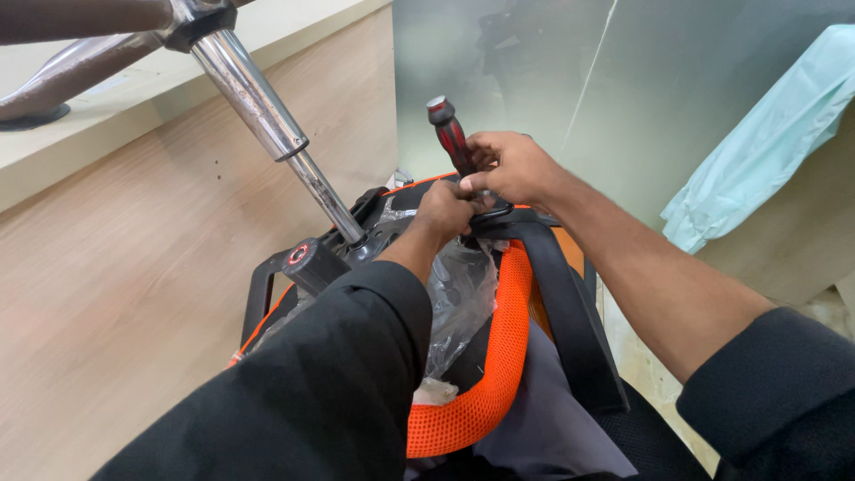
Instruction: The person uses a screwdriver to tighten screws on the central hub of an orange office chair base. They rotate the base to access different screw locations and continue fastening components together.
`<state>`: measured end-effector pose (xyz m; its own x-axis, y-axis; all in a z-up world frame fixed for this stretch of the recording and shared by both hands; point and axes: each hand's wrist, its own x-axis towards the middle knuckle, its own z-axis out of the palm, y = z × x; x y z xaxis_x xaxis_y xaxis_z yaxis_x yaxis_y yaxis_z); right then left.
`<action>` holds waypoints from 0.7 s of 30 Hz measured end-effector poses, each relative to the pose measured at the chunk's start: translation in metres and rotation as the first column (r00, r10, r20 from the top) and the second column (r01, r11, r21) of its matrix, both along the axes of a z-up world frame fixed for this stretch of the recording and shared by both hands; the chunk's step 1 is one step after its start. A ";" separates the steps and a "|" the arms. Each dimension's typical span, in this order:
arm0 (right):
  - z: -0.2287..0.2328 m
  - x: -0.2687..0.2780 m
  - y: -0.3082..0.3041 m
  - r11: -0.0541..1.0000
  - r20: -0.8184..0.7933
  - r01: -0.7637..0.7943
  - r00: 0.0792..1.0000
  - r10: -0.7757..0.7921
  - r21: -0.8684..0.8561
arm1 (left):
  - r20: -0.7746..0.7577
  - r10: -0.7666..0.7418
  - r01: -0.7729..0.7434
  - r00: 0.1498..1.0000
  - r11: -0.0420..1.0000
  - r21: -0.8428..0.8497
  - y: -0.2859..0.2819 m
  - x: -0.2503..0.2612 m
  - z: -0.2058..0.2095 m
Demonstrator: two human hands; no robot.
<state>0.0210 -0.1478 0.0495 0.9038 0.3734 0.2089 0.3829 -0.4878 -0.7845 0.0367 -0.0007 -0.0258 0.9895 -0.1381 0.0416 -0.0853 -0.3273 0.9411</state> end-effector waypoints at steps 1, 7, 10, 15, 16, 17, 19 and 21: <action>-0.001 -0.004 0.002 0.997 -0.004 0.071 0.997 -0.071 -0.007 | -0.016 0.025 -0.025 1.000 1.000 0.012 0.000 -0.004 0.001; -0.005 -0.014 0.010 0.970 0.268 0.185 0.953 -0.138 -0.159 | -0.008 0.125 -0.125 0.992 0.992 -0.023 0.002 -0.015 0.011; 0.000 -0.008 0.000 0.984 -0.109 -0.124 0.984 0.139 0.130 | -0.021 0.085 -0.086 0.996 0.996 -0.015 0.005 -0.011 0.011; -0.005 -0.007 0.003 0.990 -0.073 -0.043 0.996 0.053 0.133 | 0.028 0.042 -0.041 0.999 0.998 -0.049 0.007 -0.009 0.006; -0.006 -0.009 0.004 0.985 -0.097 -0.018 0.995 0.035 0.171 | 0.038 0.040 -0.038 0.998 0.998 -0.041 0.007 -0.010 0.006; -0.007 -0.011 0.006 0.985 -0.077 0.020 0.997 -0.007 0.171 | 0.020 0.065 -0.065 0.998 0.998 -0.008 0.008 -0.011 0.006; -0.009 -0.015 0.008 0.981 -0.042 0.103 0.994 -0.097 0.166 | -0.017 0.113 -0.112 0.993 0.992 0.055 0.006 -0.012 0.005; -0.011 -0.015 0.010 0.980 -0.003 0.146 0.989 -0.147 0.131 | -0.001 0.134 -0.134 0.991 0.990 0.035 0.005 -0.011 0.004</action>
<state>0.0056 -0.1380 0.0386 0.9451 0.2060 0.2536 0.3204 -0.4323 -0.8429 0.0254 0.0042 -0.0218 0.9993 -0.0058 0.0359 -0.0355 -0.3677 0.9293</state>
